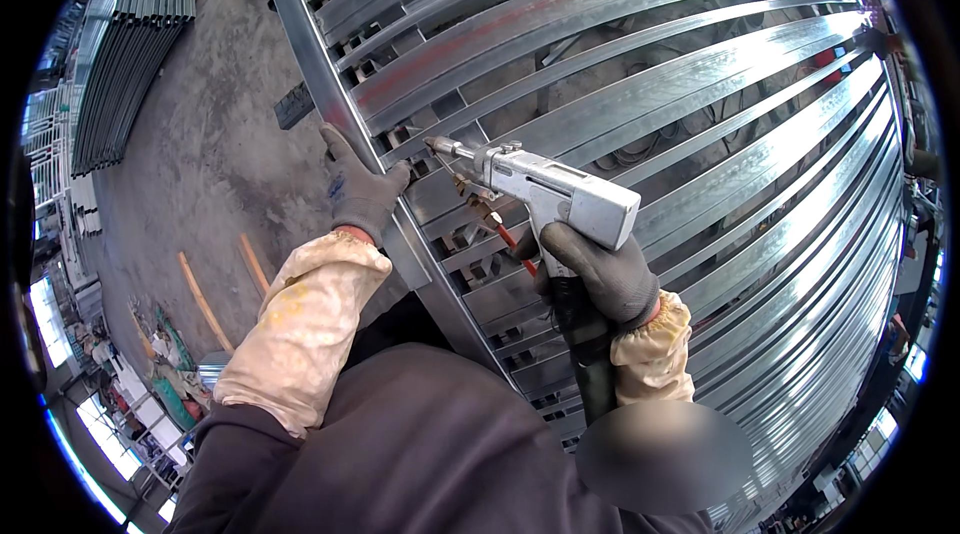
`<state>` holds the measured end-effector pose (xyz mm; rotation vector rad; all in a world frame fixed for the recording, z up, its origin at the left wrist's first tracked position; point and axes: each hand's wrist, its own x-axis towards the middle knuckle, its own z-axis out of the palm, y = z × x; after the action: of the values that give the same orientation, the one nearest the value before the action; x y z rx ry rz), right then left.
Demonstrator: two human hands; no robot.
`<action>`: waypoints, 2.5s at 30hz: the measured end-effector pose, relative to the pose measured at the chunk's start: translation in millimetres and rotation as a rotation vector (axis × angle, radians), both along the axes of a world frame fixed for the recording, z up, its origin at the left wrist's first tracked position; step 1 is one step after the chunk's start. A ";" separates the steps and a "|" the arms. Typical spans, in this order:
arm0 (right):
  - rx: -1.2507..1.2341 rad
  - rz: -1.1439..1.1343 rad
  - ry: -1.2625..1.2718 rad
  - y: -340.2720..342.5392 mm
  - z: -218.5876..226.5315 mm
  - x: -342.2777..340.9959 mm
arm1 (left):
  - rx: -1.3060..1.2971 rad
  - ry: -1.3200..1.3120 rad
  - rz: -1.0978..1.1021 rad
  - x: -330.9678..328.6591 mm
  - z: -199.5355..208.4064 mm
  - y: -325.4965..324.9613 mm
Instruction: The person uses a handheld welding tool to join metal bars on a large metal frame structure. They systematically move the welding torch along the seams where the bars intersect, creating bright sparks and fusing the metal components together.
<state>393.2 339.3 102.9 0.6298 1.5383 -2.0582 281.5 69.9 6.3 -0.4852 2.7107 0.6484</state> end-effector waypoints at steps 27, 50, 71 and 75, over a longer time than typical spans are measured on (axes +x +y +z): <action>-0.160 0.157 -0.038 -25.4 -28.6 -26.6 | 0.854 -0.120 0.126 25.5 -14.3 -39.4; -0.090 0.206 -0.014 -29.9 -23.8 -32.1 | 0.582 0.624 -0.223 38.8 -85.1 -45.8; -0.088 0.220 0.050 -28.6 -22.6 -27.9 | 0.551 0.614 -0.239 37.0 -77.0 -44.8; -0.091 0.218 0.038 -28.0 -26.6 -24.5 | 0.552 0.571 -0.209 37.5 -70.0 -42.0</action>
<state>368.7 311.3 76.3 0.3732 1.4553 -1.9718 319.0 28.0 -63.7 0.1474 2.8185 1.6019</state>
